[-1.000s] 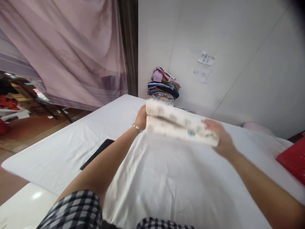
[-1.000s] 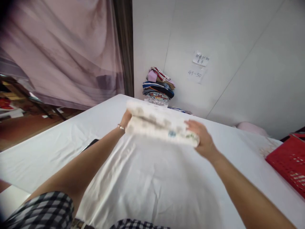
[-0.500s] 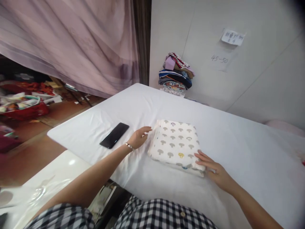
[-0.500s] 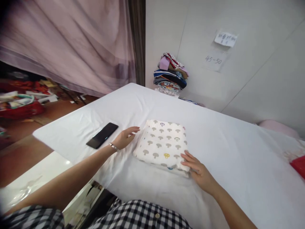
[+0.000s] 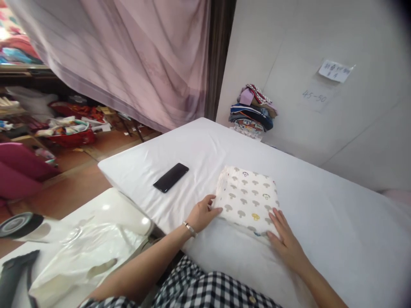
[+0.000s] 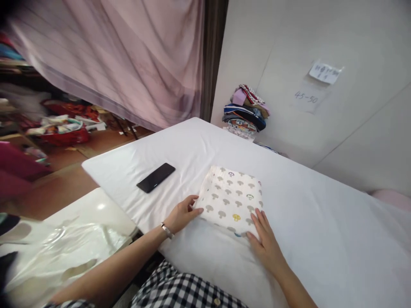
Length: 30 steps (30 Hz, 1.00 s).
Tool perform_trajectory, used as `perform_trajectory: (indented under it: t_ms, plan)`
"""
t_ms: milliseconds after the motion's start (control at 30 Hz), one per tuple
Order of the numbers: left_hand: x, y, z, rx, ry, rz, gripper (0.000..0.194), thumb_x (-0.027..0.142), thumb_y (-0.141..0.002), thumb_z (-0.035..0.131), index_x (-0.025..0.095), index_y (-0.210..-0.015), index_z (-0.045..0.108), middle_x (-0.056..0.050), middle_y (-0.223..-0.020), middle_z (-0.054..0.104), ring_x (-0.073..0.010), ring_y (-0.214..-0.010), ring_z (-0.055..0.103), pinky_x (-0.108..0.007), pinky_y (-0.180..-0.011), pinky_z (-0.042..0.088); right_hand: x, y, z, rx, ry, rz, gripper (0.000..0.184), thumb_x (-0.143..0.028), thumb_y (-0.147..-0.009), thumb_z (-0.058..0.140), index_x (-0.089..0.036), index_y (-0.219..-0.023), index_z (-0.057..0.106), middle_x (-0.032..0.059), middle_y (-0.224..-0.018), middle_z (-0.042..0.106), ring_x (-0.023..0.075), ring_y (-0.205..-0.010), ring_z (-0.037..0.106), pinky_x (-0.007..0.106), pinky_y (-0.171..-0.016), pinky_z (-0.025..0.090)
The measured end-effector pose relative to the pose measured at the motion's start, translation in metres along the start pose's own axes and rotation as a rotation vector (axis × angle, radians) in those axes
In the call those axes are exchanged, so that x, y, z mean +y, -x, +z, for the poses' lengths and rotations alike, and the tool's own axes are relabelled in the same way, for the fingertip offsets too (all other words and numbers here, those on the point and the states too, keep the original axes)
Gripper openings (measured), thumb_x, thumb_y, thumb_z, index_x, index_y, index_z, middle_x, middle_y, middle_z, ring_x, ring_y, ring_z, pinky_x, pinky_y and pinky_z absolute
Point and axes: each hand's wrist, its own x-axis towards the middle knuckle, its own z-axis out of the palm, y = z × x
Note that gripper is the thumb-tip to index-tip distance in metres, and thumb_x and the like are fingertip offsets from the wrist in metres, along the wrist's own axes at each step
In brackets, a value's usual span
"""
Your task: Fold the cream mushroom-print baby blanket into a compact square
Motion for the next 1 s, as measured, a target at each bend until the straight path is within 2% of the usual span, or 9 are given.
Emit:
perform_trajectory:
  t_ms: [100, 200, 300, 400, 500, 633, 767, 867, 1000]
  plan:
    - [0.000, 0.001, 0.003, 0.014, 0.087, -0.013, 0.048, 0.041, -0.071, 0.061, 0.021, -0.114, 0.053, -0.003, -0.090, 0.061, -0.0172, -0.072, 0.059, -0.030, -0.070, 0.045, -0.004, -0.009, -0.016, 0.059, -0.141, 0.146, 0.055, -0.055, -0.085, 0.043, -0.029, -0.134, 0.046, -0.0031, -0.151, 0.025, 0.0230, -0.139, 0.019, 0.041, -0.114, 0.023]
    - [0.004, 0.002, 0.006, 0.023, 0.123, -0.019, 0.043, 0.035, -0.071, 0.061, 0.021, -0.111, 0.053, 0.000, -0.081, 0.059, -0.0163, -0.072, 0.057, -0.029, -0.068, 0.045, -0.005, -0.036, -0.030, 0.211, -0.213, 0.389, 0.065, -0.059, -0.079, 0.048, -0.027, -0.136, 0.044, 0.0008, -0.147, 0.035, 0.0254, -0.132, 0.036, 0.036, -0.108, 0.035]
    - [0.011, 0.000, 0.009, 0.033, 0.216, -0.037, 0.047, 0.038, -0.072, 0.061, 0.021, -0.114, 0.049, 0.000, -0.084, 0.057, -0.0146, -0.071, 0.055, -0.026, -0.063, 0.046, -0.004, -0.066, -0.036, 0.172, -0.312, 0.593, 0.081, -0.064, -0.075, 0.052, -0.024, -0.143, 0.033, 0.0080, -0.138, 0.047, 0.0285, -0.120, 0.050, 0.040, -0.095, 0.047]
    - [0.013, -0.004, 0.013, -0.025, 0.458, -0.112, 0.057, 0.051, -0.077, 0.053, 0.019, -0.123, 0.041, -0.004, -0.090, 0.056, -0.0149, -0.072, 0.056, -0.024, -0.052, 0.046, -0.004, -0.083, -0.034, 0.117, -0.340, 0.652, 0.092, -0.066, -0.070, 0.057, -0.021, -0.145, 0.027, 0.0122, -0.129, 0.055, 0.0293, -0.109, 0.058, 0.042, -0.090, 0.049]
    - [0.010, -0.006, 0.016, -0.067, 0.449, -0.137, 0.055, 0.048, -0.081, 0.047, 0.018, -0.126, 0.037, -0.005, -0.089, 0.059, -0.0154, -0.066, 0.056, -0.026, -0.052, 0.046, -0.004, -0.083, -0.030, 0.155, -0.324, 0.632, 0.096, -0.064, -0.066, 0.063, -0.022, -0.145, 0.027, 0.0145, -0.126, 0.056, 0.0288, -0.099, 0.063, 0.041, -0.087, 0.050]
    - [0.011, -0.004, 0.019, -0.039, -0.060, -0.033, 0.046, 0.034, -0.078, 0.051, 0.020, -0.121, 0.045, -0.005, -0.081, 0.064, -0.0213, -0.073, 0.061, -0.031, -0.067, 0.044, 0.007, -0.075, -0.028, 0.211, -0.184, 0.620, 0.091, -0.065, -0.068, 0.058, -0.021, -0.142, 0.033, 0.0147, -0.125, 0.057, 0.0303, -0.107, 0.059, 0.041, -0.091, 0.047]
    - [0.021, -0.002, 0.020, -0.020, -0.400, 0.030, 0.035, 0.036, -0.079, 0.047, 0.019, -0.109, 0.052, -0.012, -0.083, 0.067, -0.0289, -0.081, 0.064, -0.035, -0.072, 0.042, 0.020, -0.080, -0.033, 0.118, -0.014, 0.550, 0.088, -0.065, -0.069, 0.054, -0.017, -0.141, 0.036, 0.0153, -0.126, 0.055, 0.0331, -0.110, 0.056, 0.047, -0.095, 0.043]
    - [0.024, -0.002, 0.021, -0.048, -0.447, 0.056, 0.034, 0.037, -0.082, 0.043, 0.018, -0.109, 0.052, -0.013, -0.084, 0.068, -0.0293, -0.081, 0.064, -0.035, -0.071, 0.042, 0.012, -0.094, -0.036, 0.186, 0.083, 0.344, 0.082, -0.060, -0.074, 0.050, -0.017, -0.141, 0.034, 0.0139, -0.139, 0.043, 0.0316, -0.126, 0.042, 0.046, -0.105, 0.034]
    - [0.022, 0.000, 0.022, -0.033, -0.436, 0.072, 0.035, 0.036, -0.084, 0.040, 0.018, -0.112, 0.050, -0.013, -0.084, 0.068, -0.0289, -0.081, 0.065, -0.035, -0.072, 0.041, -0.033, -0.120, -0.026, 0.256, 0.171, -0.055, 0.065, -0.052, -0.084, 0.044, -0.019, -0.140, 0.035, 0.0094, -0.151, 0.023, 0.0279, -0.140, 0.016, 0.048, -0.114, 0.015]
